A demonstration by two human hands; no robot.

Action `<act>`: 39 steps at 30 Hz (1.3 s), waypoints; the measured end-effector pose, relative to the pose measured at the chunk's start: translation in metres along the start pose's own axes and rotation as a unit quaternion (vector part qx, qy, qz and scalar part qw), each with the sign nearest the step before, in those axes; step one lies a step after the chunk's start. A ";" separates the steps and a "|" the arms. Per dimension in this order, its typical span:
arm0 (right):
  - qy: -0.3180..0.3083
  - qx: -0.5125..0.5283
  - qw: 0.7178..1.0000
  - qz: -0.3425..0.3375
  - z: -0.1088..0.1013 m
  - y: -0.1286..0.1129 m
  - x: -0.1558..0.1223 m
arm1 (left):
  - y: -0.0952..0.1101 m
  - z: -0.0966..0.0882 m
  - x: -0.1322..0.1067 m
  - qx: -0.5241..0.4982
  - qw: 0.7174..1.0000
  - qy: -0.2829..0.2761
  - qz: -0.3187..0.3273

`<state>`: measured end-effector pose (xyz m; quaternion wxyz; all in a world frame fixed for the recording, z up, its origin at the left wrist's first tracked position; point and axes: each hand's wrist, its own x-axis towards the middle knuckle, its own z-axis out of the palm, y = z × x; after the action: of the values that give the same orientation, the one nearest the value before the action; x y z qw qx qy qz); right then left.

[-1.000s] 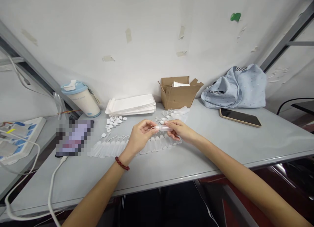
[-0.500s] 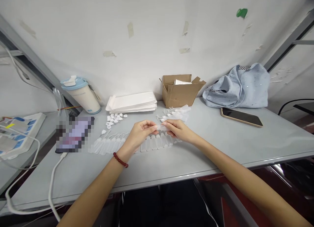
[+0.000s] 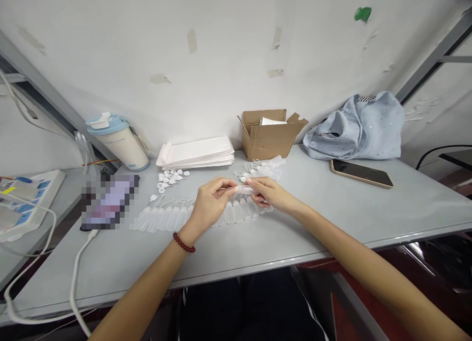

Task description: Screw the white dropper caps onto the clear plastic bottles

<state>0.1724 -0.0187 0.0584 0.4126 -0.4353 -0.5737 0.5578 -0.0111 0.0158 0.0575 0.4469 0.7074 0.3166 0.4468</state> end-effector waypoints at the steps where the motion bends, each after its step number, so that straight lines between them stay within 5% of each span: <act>1: -0.006 0.016 1.000 0.007 -0.001 0.000 0.000 | -0.001 0.000 -0.001 0.016 0.999 -0.003 0.033; 5: -0.014 0.042 0.999 0.024 -0.003 -0.001 0.000 | -0.002 -0.001 -0.002 0.038 0.997 -0.013 0.072; 12: -0.005 0.019 1.000 0.010 0.001 0.000 0.002 | 0.005 -0.005 0.004 0.027 0.991 -0.070 -0.109; 16: 0.000 0.007 1.000 0.016 0.000 0.001 0.001 | 0.007 -0.004 0.002 0.036 0.989 -0.090 -0.115; 23: -0.025 0.026 0.999 0.040 -0.007 0.001 0.000 | 0.004 -0.002 -0.005 0.153 0.983 -0.063 0.085; 26: -0.031 0.044 0.997 0.053 -0.008 0.002 0.001 | 0.002 -0.003 -0.005 0.161 0.978 -0.058 0.115; 34: -0.019 0.062 0.997 0.046 -0.006 0.000 0.001 | 0.005 0.000 -0.003 0.027 0.998 -0.065 -0.002; 39: -0.011 0.062 0.997 0.042 -0.005 0.000 0.000 | 0.010 0.001 -0.003 0.037 0.992 -0.076 -0.090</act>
<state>0.1773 -0.0169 0.0583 0.4092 -0.4265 -0.5235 0.6137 -0.0110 0.0092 0.0652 0.4820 0.7240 0.3600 0.3374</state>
